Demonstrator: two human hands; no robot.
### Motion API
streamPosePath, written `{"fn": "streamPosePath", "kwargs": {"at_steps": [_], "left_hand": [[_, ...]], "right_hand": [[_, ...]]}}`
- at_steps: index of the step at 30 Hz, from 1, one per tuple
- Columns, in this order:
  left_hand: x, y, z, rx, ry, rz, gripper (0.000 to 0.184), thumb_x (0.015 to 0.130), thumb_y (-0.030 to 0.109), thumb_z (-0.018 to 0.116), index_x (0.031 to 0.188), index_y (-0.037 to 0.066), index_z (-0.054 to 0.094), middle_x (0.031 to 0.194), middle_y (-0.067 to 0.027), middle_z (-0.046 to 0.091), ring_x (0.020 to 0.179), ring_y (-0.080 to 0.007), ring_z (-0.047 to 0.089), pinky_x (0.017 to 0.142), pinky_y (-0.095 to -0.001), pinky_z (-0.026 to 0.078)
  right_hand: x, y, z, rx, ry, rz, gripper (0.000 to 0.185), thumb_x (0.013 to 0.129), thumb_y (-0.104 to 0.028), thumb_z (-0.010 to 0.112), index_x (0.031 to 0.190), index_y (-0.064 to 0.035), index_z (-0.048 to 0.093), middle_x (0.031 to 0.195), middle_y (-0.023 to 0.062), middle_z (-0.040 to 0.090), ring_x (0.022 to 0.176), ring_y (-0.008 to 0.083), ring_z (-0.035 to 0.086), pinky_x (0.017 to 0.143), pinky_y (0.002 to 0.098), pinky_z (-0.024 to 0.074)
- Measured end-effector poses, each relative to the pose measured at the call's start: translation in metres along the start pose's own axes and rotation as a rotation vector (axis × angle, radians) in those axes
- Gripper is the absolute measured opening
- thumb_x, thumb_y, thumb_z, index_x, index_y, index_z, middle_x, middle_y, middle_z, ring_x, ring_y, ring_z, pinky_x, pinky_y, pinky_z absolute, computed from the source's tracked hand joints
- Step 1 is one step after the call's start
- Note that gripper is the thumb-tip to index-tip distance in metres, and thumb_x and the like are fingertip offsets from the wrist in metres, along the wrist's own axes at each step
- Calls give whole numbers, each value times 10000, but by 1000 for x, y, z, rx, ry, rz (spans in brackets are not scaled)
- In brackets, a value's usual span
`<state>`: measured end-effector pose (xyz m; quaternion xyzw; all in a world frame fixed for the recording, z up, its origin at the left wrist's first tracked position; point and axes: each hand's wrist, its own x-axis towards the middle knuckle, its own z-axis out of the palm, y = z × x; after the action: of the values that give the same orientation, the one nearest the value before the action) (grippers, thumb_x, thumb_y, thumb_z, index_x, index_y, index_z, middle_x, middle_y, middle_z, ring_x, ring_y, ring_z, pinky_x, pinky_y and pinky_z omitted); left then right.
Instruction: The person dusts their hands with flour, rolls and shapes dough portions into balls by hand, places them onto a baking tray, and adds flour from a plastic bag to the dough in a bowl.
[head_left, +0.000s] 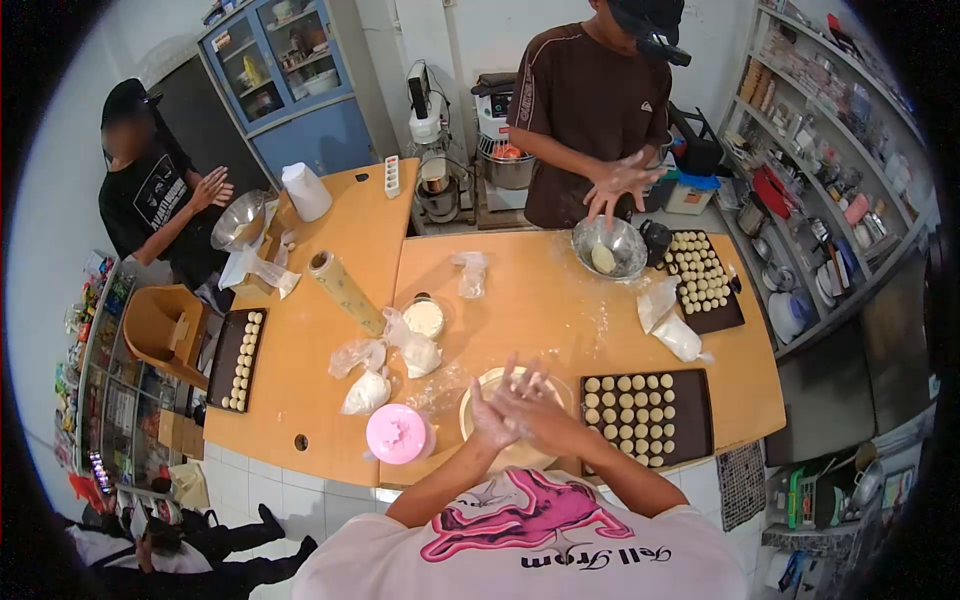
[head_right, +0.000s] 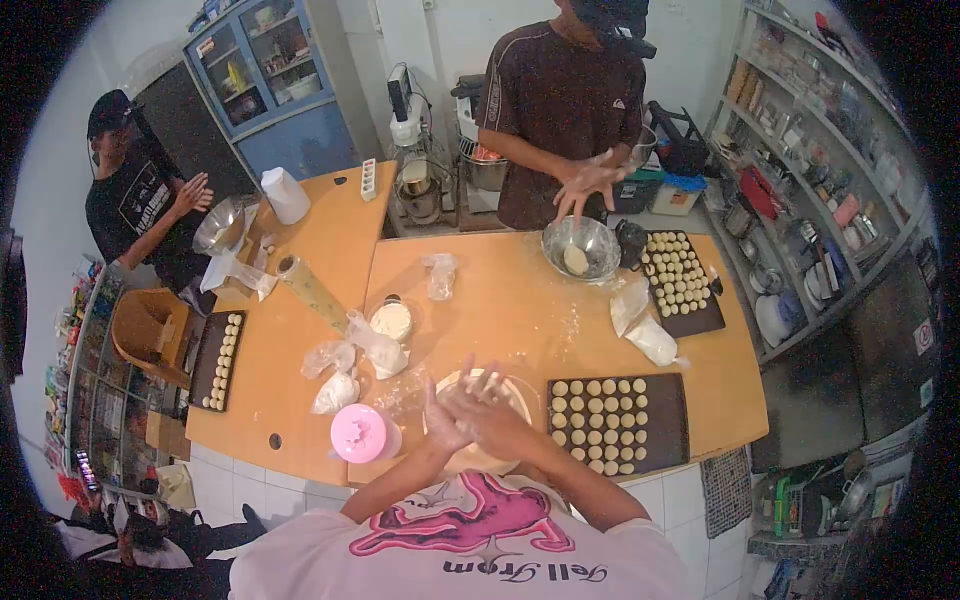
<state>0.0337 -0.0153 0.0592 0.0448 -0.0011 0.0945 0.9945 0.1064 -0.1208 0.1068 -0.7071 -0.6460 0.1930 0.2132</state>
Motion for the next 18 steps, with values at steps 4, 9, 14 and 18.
{"fn": "streamPosePath", "kwargs": {"at_steps": [4,9,14,18], "left_hand": [[-3,-25,-13,123,15,-53,842,792,754,283,1455,252,151,1511,-120,111,1390,-328,97,1113,-531,107],[-5,-14,16,-104,27,-76,827,787,770,256,1449,283,171,1502,-77,159,1375,-332,155,1089,-552,157],[3,-19,25,-67,-239,35,793,798,746,296,1434,277,230,1462,-55,256,1352,-322,209,1086,-548,179],[-4,-34,20,-92,-153,25,796,807,737,289,1443,266,205,1473,-78,236,1353,-317,208,1091,-540,177]], "right_hand": [[5,-37,-3,12,56,-176,592,845,-257,486,1407,-168,324,1446,64,334,1341,295,276,1090,536,137],[8,-10,-18,-294,154,72,549,833,-234,507,1362,-137,398,1436,63,348,1368,279,220,1097,505,146],[10,-26,-3,14,58,-257,542,880,-305,470,1381,-122,373,1476,111,261,1352,366,220,1072,552,162],[20,-13,4,-201,40,-4,489,903,-293,452,1367,-146,396,1469,113,276,1349,360,231,1068,541,180]]}}
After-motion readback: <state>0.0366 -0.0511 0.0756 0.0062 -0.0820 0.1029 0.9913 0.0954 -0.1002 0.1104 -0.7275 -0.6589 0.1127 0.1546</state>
